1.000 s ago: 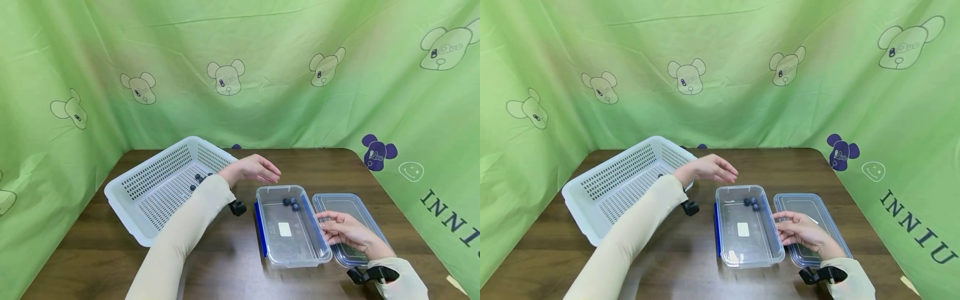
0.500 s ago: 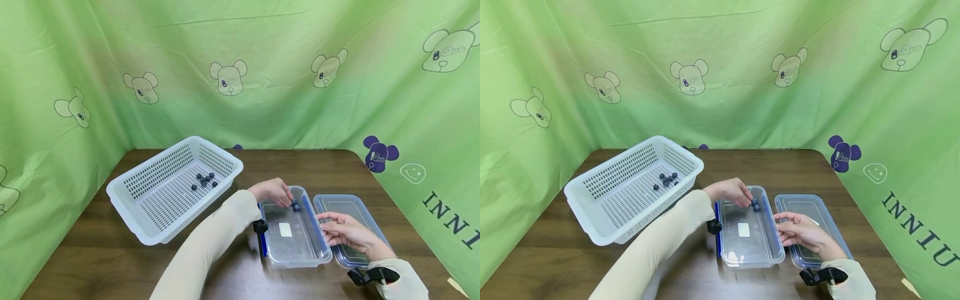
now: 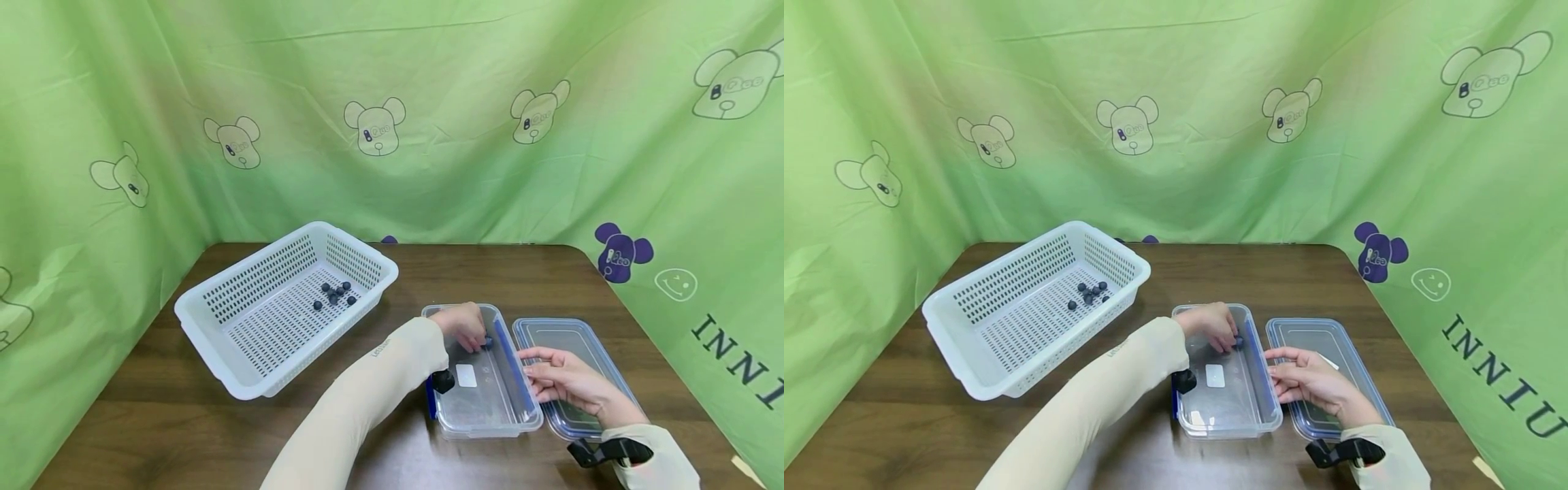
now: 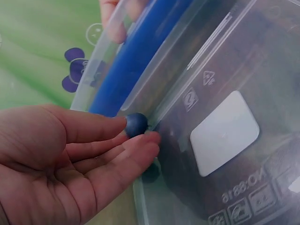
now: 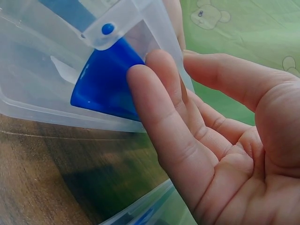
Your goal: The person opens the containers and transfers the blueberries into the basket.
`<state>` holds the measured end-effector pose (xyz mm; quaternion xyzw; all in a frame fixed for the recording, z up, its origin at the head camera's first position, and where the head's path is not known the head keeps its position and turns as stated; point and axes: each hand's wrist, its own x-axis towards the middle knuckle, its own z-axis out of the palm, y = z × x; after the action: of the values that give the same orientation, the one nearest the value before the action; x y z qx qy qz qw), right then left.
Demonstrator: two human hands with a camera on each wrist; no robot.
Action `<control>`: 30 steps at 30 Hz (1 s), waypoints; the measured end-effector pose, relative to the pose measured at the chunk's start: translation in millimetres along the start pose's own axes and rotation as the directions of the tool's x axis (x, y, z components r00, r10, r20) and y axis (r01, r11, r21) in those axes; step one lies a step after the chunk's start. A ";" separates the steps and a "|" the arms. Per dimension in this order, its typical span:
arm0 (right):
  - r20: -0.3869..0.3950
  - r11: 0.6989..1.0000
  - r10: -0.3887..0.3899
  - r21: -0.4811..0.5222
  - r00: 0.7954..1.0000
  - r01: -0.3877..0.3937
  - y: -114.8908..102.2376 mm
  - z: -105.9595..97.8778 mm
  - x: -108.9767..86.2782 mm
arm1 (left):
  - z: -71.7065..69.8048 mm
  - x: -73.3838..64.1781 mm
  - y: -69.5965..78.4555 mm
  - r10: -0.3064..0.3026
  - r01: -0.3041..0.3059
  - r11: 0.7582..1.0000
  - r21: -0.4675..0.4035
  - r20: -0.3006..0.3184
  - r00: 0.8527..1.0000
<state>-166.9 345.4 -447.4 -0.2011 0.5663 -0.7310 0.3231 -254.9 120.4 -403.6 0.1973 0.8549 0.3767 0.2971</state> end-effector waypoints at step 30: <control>-0.011 1.000 -0.002 -0.012 1.000 0.002 1.2 -0.5 0.5 | -37.8 -10.2 -9.8 0.158 -0.096 0.923 -0.372 0.141 0.977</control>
<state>-167.2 345.2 -448.8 -0.1996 0.5725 -0.7288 0.3181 -273.2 88.5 -387.0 0.2252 0.7278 0.5287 0.3742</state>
